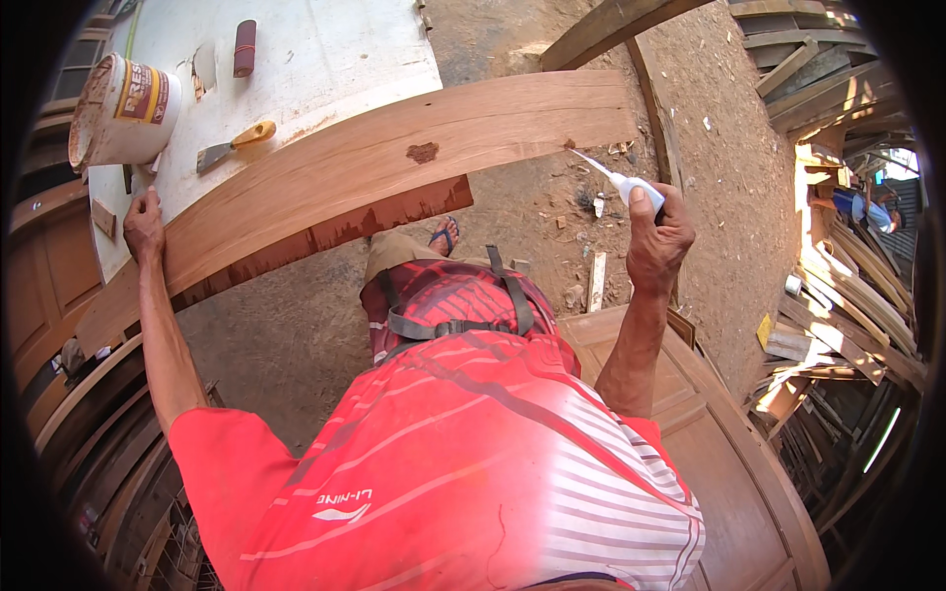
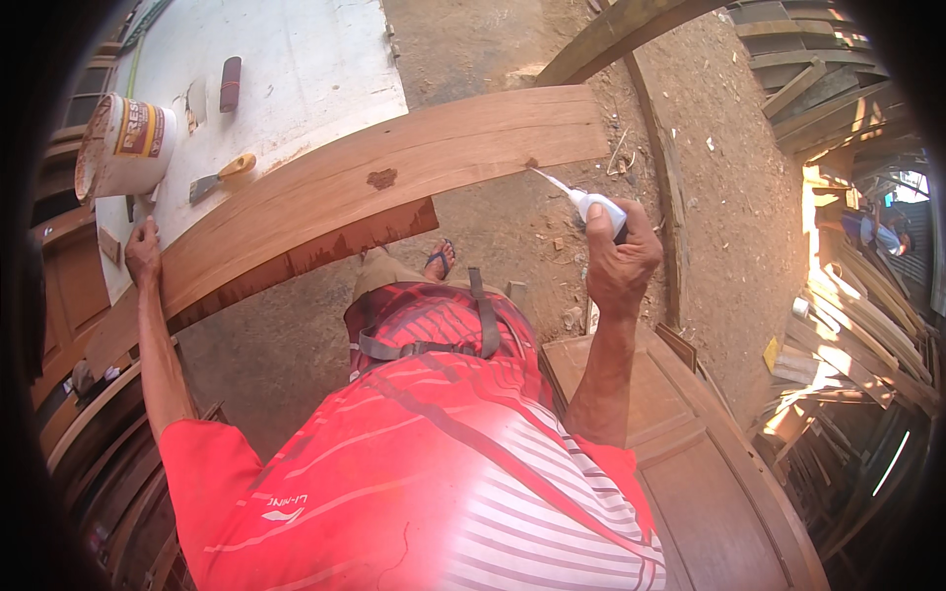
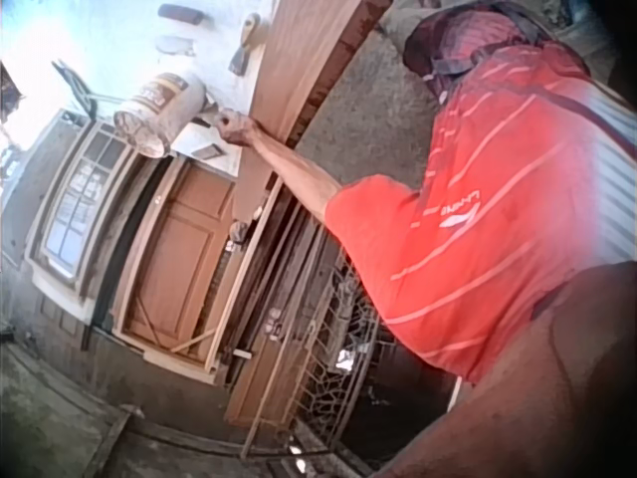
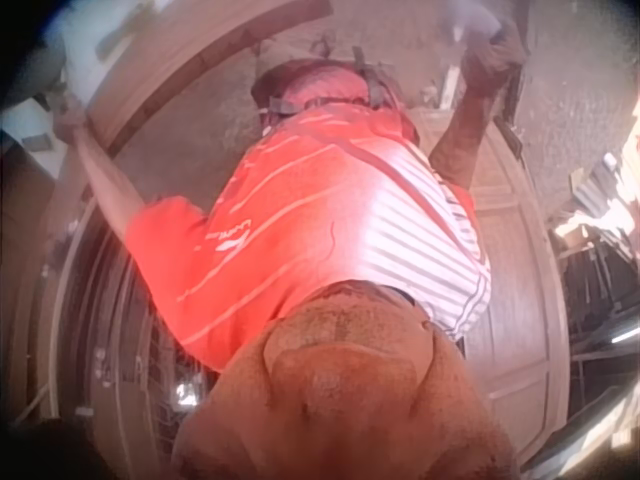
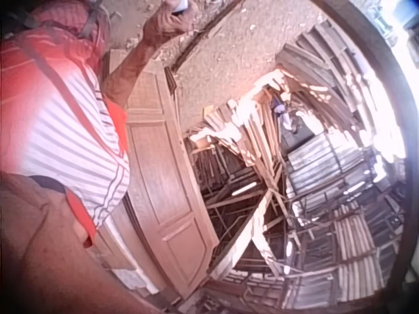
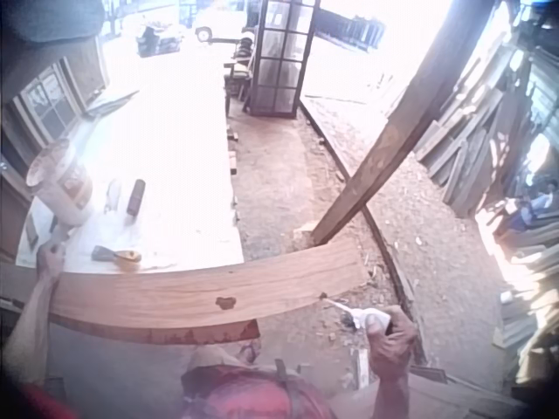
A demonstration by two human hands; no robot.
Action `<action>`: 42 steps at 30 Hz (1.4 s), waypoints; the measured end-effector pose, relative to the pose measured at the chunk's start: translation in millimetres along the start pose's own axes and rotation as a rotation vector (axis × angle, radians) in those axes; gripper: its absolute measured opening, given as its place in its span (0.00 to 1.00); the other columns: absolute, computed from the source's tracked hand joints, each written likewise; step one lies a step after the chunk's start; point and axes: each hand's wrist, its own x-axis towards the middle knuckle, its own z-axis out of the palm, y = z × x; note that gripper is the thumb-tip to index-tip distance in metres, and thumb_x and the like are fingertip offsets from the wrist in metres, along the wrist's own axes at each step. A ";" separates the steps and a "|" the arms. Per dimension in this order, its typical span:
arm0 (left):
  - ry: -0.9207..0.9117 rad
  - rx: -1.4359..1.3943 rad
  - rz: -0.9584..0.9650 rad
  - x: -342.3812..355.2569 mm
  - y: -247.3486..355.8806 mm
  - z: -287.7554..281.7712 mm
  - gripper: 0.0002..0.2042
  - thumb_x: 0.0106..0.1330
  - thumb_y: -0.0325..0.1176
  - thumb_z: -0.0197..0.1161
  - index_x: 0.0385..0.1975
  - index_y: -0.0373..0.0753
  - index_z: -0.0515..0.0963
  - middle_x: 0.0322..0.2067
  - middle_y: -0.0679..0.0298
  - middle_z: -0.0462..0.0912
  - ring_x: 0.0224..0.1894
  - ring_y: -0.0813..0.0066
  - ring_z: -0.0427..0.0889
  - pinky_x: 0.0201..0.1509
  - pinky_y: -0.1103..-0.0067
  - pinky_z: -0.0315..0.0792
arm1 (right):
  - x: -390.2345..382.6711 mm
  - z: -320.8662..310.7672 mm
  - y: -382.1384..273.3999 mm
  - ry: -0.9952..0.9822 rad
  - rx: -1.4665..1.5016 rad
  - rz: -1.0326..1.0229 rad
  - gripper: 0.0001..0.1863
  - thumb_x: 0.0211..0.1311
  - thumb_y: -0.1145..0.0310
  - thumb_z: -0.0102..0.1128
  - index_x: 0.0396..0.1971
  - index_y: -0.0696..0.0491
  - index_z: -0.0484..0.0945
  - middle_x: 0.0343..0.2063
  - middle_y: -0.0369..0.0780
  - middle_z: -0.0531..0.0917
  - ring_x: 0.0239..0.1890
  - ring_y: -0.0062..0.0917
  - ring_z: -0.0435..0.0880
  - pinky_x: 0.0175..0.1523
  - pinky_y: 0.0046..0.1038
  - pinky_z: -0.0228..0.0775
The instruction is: The person applies a brown paste to gaps in a wooden board using a spatula, applies white glue to the surface, and sands the board with a small block.
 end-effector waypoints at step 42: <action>-0.003 -0.014 0.002 0.0 5.0 1.0 0.23 0.72 0.54 0.62 0.37 0.37 0.87 0.29 0.61 0.86 0.34 0.68 0.83 0.45 0.72 0.74 | 0.1 3.1 4.6 0.031 0.010 -0.048 0.10 0.71 0.65 0.66 0.38 0.58 0.84 0.25 0.30 0.81 0.27 0.11 0.75 0.31 0.20 0.67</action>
